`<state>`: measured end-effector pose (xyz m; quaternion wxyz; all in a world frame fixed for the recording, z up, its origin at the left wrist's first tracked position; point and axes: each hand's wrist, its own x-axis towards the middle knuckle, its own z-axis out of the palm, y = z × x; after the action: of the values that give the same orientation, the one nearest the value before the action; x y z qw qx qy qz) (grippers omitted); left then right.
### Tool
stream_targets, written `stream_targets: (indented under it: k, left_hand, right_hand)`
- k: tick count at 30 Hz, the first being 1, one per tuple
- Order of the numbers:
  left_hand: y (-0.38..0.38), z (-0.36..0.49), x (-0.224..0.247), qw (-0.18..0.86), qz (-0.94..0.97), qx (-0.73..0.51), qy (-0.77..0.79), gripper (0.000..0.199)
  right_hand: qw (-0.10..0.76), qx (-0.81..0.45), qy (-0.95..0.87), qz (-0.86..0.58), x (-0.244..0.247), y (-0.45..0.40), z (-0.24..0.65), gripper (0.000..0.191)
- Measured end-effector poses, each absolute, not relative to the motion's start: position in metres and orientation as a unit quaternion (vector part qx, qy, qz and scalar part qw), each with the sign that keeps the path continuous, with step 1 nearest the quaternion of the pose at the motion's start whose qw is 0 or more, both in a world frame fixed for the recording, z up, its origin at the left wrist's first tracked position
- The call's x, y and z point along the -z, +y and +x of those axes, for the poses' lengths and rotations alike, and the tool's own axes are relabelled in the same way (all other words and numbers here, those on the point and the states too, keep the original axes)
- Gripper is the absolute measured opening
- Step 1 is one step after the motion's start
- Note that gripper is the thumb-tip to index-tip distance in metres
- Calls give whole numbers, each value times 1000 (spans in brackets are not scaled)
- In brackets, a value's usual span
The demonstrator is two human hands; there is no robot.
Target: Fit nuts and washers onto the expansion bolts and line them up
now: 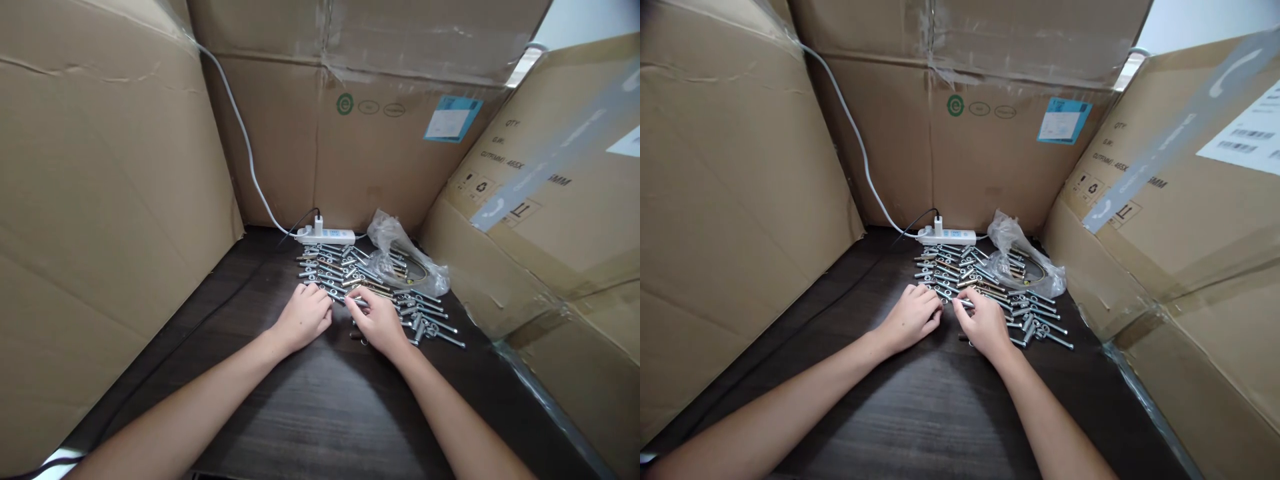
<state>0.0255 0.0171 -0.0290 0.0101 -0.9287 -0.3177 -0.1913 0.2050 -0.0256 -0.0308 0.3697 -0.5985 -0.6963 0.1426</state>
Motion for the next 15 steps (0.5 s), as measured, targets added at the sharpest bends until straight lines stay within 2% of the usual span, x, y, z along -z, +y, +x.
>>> stream_targets:
  k: [6, 15]
  left_hand:
    - [16, 18, 22, -61, -908, 282, -303, 18]
    - [15, 15, 20, -97, -901, 286, -311, 20]
  right_hand:
    - [397, -226, -690, -562, 32, -29, 197, 19]
    - [439, -315, -647, -538, 36, -31, 191, 25]
